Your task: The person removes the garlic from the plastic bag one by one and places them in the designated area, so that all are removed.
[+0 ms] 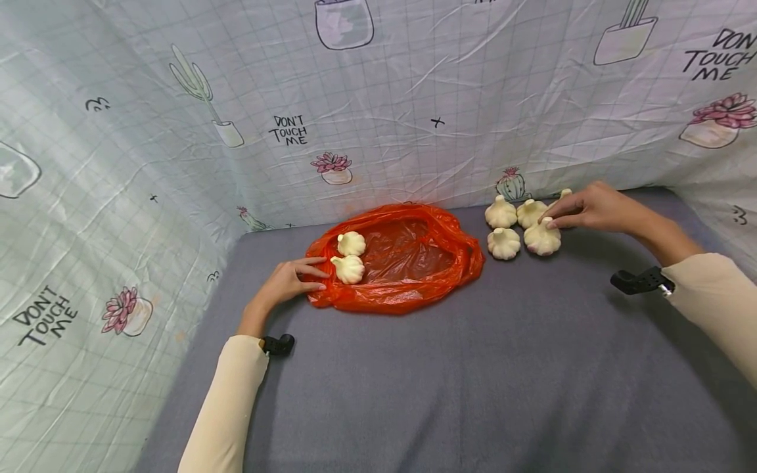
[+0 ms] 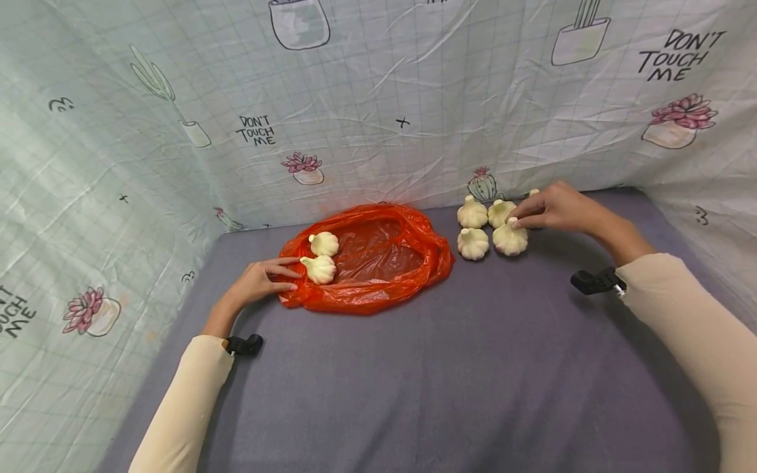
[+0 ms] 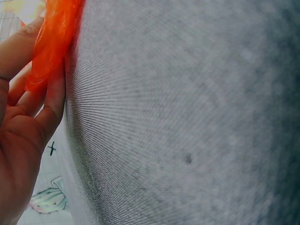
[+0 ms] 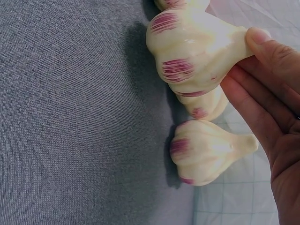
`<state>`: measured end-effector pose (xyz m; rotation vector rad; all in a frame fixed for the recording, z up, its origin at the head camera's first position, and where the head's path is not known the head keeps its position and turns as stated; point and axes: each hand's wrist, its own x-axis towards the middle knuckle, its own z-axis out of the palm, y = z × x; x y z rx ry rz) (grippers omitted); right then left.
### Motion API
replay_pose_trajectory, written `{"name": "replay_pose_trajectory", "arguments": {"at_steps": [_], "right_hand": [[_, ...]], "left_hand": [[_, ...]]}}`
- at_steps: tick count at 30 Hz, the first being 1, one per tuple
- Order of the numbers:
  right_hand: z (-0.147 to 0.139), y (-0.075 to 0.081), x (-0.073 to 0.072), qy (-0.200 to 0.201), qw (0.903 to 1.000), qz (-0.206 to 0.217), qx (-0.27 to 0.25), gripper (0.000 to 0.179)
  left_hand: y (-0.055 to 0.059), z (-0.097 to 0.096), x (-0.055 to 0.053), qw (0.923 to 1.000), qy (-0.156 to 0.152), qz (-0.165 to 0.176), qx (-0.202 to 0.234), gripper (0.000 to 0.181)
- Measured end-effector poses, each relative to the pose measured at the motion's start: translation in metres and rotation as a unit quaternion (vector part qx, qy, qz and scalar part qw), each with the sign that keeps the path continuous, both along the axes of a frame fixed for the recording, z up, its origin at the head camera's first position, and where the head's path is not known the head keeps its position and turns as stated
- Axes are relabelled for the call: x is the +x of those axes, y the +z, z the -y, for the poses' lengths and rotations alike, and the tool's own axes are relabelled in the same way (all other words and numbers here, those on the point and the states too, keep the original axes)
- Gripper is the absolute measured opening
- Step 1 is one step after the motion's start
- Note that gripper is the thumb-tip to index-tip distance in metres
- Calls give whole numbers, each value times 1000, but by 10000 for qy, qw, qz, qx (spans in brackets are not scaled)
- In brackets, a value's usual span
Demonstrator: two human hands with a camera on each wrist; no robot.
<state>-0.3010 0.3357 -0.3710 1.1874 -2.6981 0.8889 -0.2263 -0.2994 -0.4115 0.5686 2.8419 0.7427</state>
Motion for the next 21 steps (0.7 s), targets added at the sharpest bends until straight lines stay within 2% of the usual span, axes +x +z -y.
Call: {"name": "replay_pose_trajectory", "arguments": {"at_steps": [10, 21], "right_hand": [[4, -5, -1, -258, 9988, 388, 155, 15], [4, -11, -2, -307, 9983, 404, 300, 18]], "left_hand": [[-1, 0, 0, 10000, 3, -9, 44, 27], [0, 0, 0, 10000, 27, 40, 85, 26]]}}
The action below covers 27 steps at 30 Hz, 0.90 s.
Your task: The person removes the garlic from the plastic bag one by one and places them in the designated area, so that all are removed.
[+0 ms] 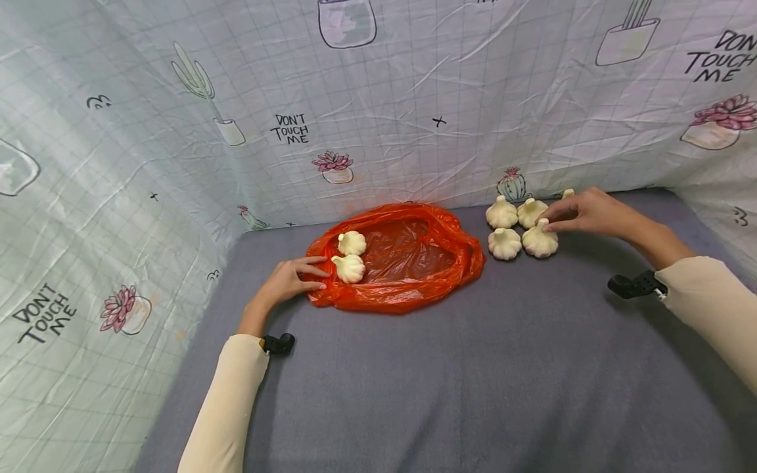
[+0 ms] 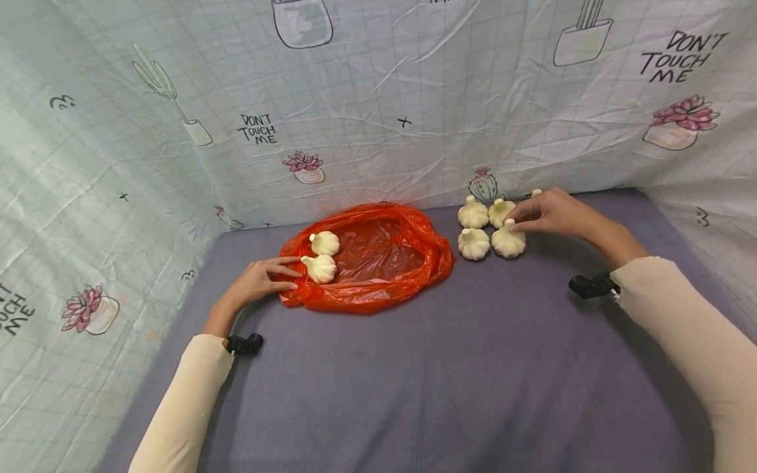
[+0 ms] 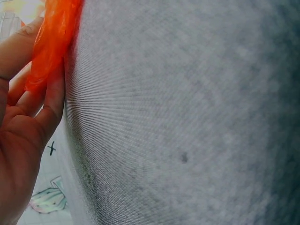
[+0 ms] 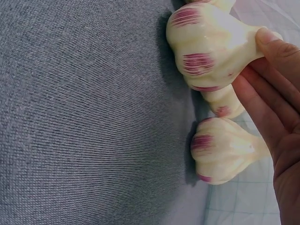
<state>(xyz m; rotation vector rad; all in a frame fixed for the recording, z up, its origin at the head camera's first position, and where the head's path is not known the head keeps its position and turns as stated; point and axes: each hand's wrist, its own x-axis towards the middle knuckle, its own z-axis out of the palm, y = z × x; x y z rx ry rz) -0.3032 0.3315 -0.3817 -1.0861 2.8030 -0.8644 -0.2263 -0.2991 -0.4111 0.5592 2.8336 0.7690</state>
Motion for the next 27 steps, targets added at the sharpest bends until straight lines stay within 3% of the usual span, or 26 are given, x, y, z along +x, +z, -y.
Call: {"name": "replay_pose_trajectory", "arguments": {"at_steps": [4, 8, 15, 20, 27], "right_hand": [[1, 6, 1, 137, 9998, 140, 79, 24], [9, 23, 3, 232, 9995, 101, 185, 30], [54, 52, 2, 452, 9984, 89, 324, 34], [94, 52, -5, 943, 9954, 141, 1, 32], [148, 48, -22, 1920, 9797, -206, -541, 30]], "left_hand": [[0, 0, 0, 10000, -7, -7, 9, 27], [0, 0, 0, 10000, 10, 24, 8, 27], [-1, 2, -1, 10000, 23, 17, 5, 27], [-1, 1, -1, 10000, -6, -10, 10, 27], [0, 1, -1, 10000, -31, -39, 24, 28]]}}
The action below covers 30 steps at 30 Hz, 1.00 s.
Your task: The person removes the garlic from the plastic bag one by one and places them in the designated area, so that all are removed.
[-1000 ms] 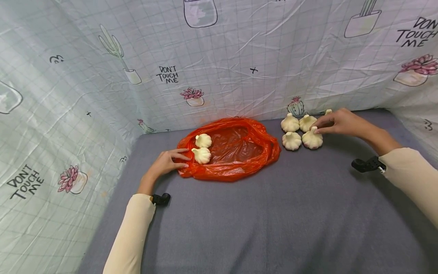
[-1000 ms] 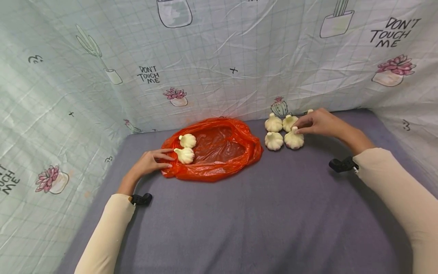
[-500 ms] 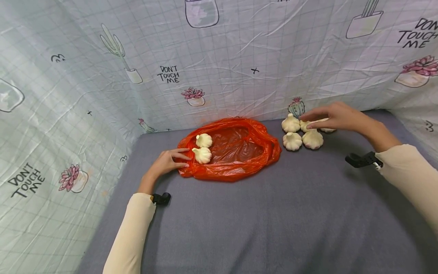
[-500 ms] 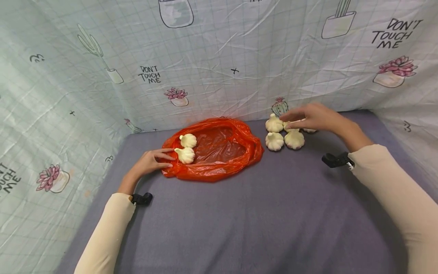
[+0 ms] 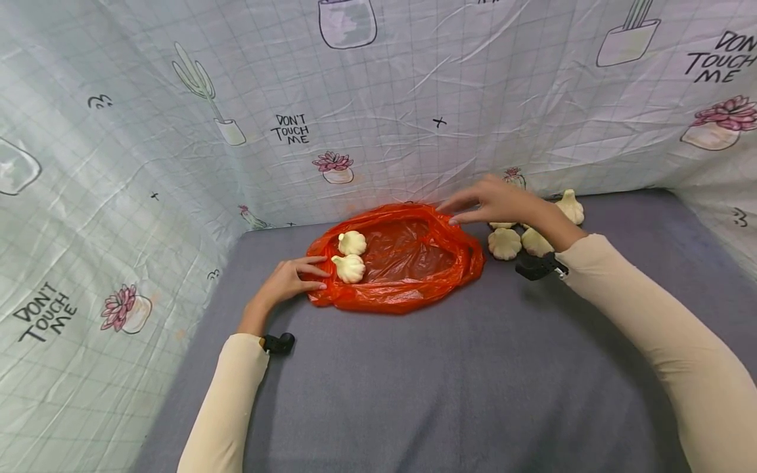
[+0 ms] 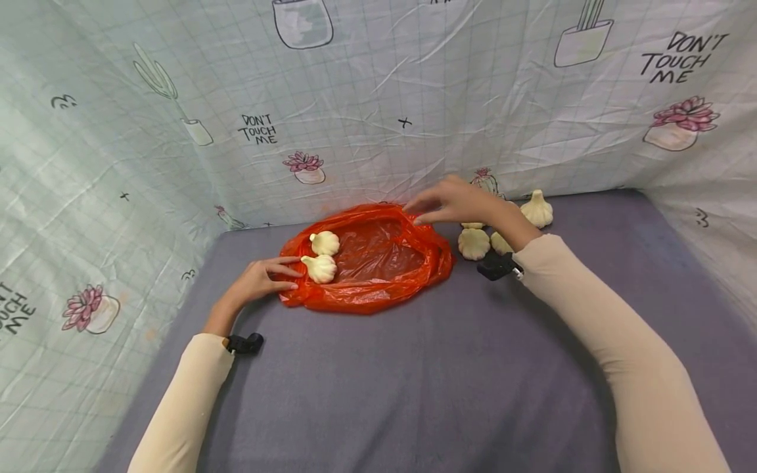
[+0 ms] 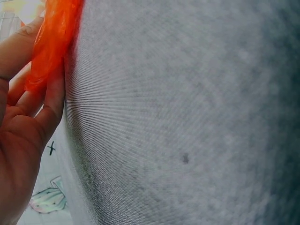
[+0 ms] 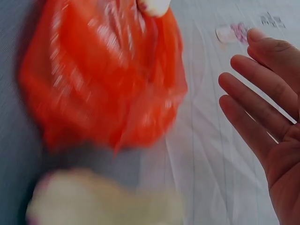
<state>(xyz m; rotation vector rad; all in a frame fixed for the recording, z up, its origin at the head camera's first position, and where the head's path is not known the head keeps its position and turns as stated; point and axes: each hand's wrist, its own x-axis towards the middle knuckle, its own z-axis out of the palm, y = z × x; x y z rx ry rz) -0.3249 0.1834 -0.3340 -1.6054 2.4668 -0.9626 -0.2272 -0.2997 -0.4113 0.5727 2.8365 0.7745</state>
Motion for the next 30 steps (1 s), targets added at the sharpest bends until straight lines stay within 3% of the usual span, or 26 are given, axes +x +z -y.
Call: {"name": "replay_pose_trajectory", "arguments": {"at_steps": [4, 8, 16, 24, 30], "right_hand": [[33, 0, -9, 141, 9999, 16, -21, 30], [67, -1, -17, 338, 9990, 301, 6, 31], [132, -13, -31, 753, 9953, 602, 111, 32], [180, -33, -45, 648, 9963, 336, 444, 35], [201, -41, -49, 661, 9959, 491, 380, 38]], "left_hand": [[0, 0, -1, 10000, -17, -18, -44, 28], [1, 1, -1, 10000, -14, -24, -61, 28], [1, 0, 0, 10000, -27, 30, -23, 28], [0, 1, -1, 10000, -11, 8, -6, 27], [-2, 2, -1, 10000, -8, 17, 8, 28]]}}
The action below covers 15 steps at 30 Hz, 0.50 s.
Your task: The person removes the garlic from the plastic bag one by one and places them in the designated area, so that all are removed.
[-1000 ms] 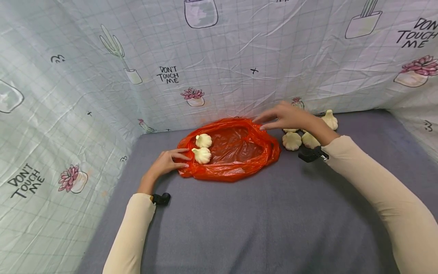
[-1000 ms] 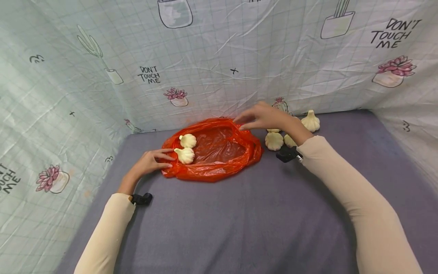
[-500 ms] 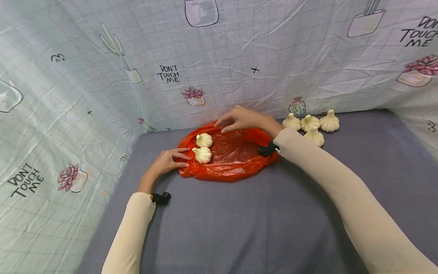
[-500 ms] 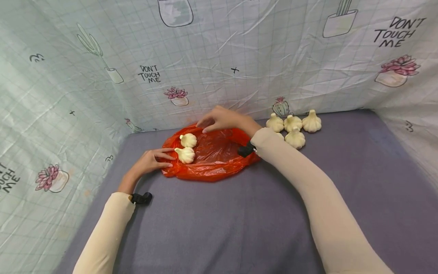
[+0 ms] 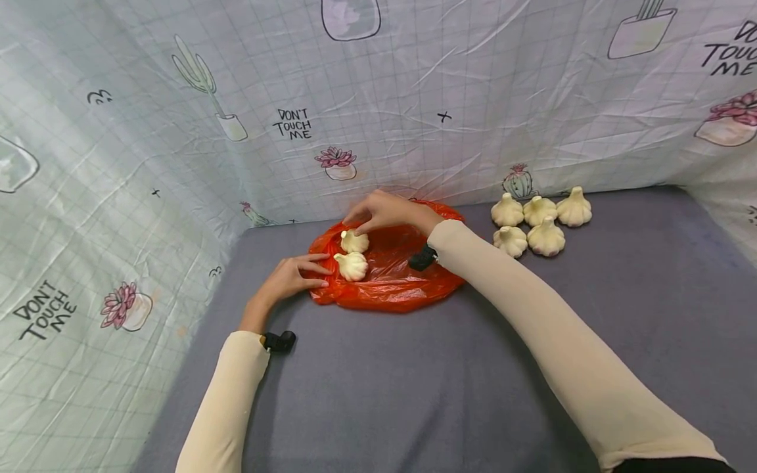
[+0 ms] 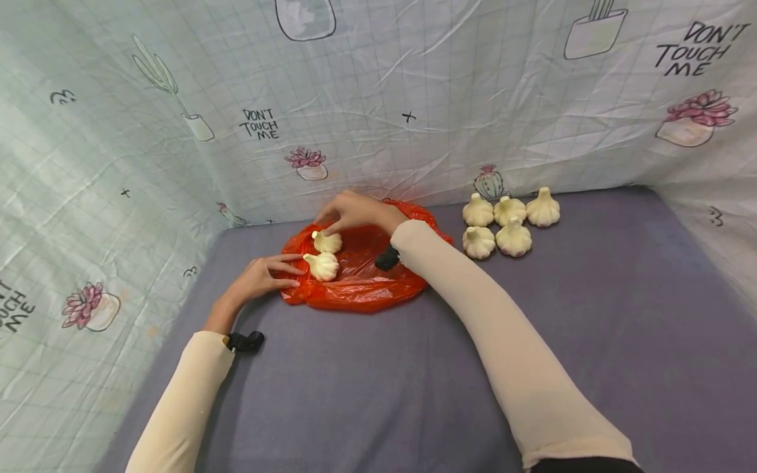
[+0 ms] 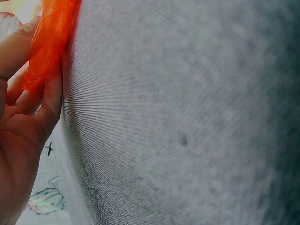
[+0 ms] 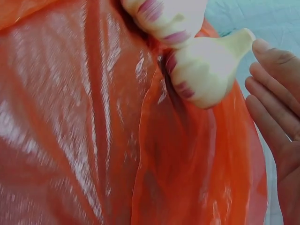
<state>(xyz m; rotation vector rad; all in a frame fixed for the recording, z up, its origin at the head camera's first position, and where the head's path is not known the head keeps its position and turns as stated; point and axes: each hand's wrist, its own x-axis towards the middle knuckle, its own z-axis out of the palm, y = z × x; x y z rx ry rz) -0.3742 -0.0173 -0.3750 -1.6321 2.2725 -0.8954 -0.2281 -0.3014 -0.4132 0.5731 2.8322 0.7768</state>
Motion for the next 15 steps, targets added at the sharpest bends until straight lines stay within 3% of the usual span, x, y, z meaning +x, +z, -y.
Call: {"name": "replay_pose_trajectory", "arguments": {"at_steps": [15], "right_hand": [[16, -4, 5, 208, 9996, 198, 8, 33]], "left_hand": [[1, -1, 1, 10000, -27, -12, -45, 28]]}}
